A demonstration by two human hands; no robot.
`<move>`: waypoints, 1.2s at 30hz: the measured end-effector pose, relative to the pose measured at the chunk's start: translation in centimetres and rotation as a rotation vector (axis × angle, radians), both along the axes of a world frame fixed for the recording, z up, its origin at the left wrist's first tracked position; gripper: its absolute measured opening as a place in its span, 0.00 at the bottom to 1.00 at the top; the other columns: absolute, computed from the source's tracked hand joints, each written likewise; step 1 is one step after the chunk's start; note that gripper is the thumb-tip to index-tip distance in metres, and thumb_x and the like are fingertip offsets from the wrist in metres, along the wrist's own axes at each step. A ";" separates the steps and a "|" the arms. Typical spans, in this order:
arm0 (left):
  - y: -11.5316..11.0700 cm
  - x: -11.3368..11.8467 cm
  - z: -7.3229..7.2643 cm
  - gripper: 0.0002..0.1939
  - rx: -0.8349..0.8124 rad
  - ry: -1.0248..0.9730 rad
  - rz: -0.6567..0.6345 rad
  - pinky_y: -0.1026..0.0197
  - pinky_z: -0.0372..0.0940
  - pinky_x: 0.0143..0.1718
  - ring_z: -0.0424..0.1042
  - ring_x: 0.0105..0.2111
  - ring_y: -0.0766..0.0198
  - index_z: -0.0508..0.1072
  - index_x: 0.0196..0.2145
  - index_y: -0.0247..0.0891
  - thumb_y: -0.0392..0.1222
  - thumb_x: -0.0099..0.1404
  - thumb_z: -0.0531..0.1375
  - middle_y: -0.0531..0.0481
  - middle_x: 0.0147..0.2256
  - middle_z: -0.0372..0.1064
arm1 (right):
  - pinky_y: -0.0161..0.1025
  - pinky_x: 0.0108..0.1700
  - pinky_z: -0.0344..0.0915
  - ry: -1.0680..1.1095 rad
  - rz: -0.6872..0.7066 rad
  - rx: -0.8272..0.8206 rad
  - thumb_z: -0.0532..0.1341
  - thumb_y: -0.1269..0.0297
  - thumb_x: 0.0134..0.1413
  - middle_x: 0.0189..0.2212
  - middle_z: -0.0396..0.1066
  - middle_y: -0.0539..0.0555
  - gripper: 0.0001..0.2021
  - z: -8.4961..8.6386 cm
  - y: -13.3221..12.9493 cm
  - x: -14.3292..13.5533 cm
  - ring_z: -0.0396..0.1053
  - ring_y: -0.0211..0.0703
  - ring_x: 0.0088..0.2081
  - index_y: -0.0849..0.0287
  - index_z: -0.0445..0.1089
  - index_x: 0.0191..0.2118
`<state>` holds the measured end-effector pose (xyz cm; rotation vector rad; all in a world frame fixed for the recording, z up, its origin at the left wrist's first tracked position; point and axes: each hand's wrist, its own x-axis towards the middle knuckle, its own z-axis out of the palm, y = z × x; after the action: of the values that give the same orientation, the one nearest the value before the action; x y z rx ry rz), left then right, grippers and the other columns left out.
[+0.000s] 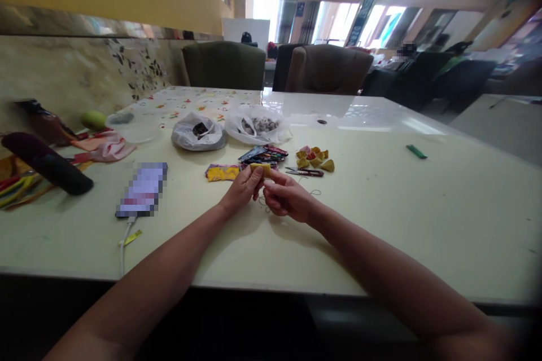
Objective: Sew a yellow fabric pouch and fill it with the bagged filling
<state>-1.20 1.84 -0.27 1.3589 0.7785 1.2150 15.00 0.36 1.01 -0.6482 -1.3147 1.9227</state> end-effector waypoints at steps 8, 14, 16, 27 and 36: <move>0.1 0.3 0.0 0.22 -0.364 -0.325 -0.009 0.69 0.60 0.18 0.57 0.18 0.73 0.69 0.34 0.35 0.61 0.65 0.63 0.56 0.23 0.61 | 0.29 0.16 0.47 -0.247 -0.214 0.333 0.68 0.58 0.54 0.16 0.59 0.39 0.26 -0.2 1.2 0.2 0.51 0.28 0.15 0.61 0.69 0.56; 0.1 0.5 -0.4 0.21 -0.456 -0.376 -0.039 0.69 0.62 0.19 0.59 0.17 0.72 0.70 0.33 0.35 0.59 0.65 0.63 0.55 0.23 0.63 | 0.33 0.30 0.66 -0.334 -0.232 0.554 0.63 0.61 0.56 0.30 0.74 0.51 0.13 -0.7 1.3 -0.2 0.70 0.37 0.28 0.61 0.74 0.45; 0.2 0.5 -0.3 0.21 -0.482 -0.435 -0.041 0.69 0.61 0.18 0.57 0.17 0.73 0.70 0.32 0.35 0.59 0.66 0.63 0.56 0.21 0.60 | 0.35 0.32 0.65 -0.410 -0.354 0.670 0.62 0.61 0.57 0.30 0.75 0.52 0.13 -0.7 1.2 -0.2 0.70 0.38 0.28 0.61 0.75 0.46; 0.0 0.7 0.0 0.23 -0.566 -0.443 -0.075 0.69 0.60 0.18 0.57 0.16 0.72 0.69 0.29 0.36 0.61 0.66 0.61 0.56 0.20 0.58 | 0.35 0.31 0.59 -0.673 -0.370 0.878 0.59 0.63 0.62 0.25 0.74 0.50 0.13 -0.4 0.6 0.1 0.66 0.39 0.25 0.56 0.76 0.49; 0.0 0.8 -0.3 0.23 -0.526 -0.445 0.004 0.70 0.56 0.16 0.54 0.15 0.74 0.65 0.28 0.37 0.60 0.64 0.64 0.59 0.19 0.55 | 0.35 0.31 0.57 -0.748 -0.401 0.942 0.59 0.64 0.62 0.27 0.77 0.51 0.16 -0.2 0.1 -0.1 0.62 0.37 0.22 0.55 0.77 0.52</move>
<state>-0.37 1.87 -0.57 0.6292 0.7107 1.1519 14.87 0.48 0.78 -1.0363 -2.1003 0.5718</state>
